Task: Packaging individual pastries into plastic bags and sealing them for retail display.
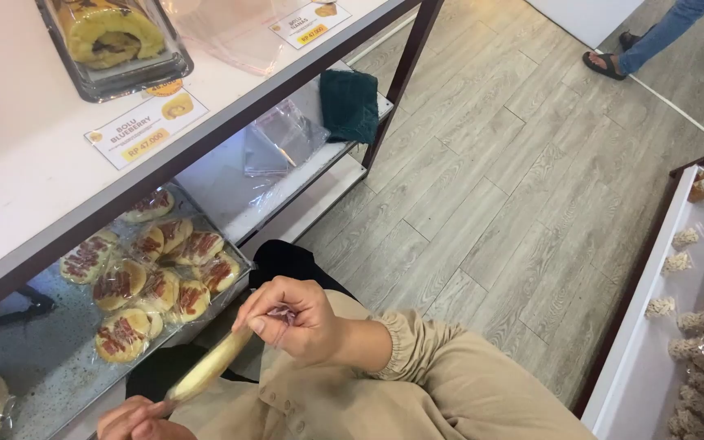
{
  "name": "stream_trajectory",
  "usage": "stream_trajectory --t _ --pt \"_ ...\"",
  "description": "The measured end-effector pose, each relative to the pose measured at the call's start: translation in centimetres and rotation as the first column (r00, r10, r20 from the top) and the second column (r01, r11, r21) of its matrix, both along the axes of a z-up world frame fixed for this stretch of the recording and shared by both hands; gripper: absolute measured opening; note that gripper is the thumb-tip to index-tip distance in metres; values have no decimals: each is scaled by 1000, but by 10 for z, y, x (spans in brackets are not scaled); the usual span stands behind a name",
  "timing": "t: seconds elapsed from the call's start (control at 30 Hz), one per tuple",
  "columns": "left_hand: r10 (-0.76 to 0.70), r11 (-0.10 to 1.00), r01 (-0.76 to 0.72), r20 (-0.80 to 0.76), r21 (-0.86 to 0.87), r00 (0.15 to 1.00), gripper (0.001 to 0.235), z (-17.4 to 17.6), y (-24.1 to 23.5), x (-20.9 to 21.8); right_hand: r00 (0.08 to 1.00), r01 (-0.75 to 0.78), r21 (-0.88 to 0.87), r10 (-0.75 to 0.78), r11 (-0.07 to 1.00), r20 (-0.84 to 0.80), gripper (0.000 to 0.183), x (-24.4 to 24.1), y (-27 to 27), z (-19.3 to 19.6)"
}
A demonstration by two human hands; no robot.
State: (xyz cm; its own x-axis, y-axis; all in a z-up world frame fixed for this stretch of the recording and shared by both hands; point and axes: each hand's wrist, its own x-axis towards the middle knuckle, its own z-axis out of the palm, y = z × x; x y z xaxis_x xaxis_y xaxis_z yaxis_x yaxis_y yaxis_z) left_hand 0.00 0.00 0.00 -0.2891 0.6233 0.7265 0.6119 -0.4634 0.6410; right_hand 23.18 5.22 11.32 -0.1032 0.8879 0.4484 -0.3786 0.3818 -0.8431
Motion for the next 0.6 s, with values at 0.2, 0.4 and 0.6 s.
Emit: stream_trajectory --t 0.2,0.4,0.6 --pt "37 993 -40 -20 -115 999 31 23 -10 8 995 60 92 -51 994 -91 21 -3 1 -11" --pt "-88 995 96 245 -22 966 18 8 -8 8 989 37 304 -78 952 124 18 8 2 2" --pt "53 996 -54 -21 -67 998 38 -13 -7 -10 977 -19 214 -28 977 211 27 10 -3 17"
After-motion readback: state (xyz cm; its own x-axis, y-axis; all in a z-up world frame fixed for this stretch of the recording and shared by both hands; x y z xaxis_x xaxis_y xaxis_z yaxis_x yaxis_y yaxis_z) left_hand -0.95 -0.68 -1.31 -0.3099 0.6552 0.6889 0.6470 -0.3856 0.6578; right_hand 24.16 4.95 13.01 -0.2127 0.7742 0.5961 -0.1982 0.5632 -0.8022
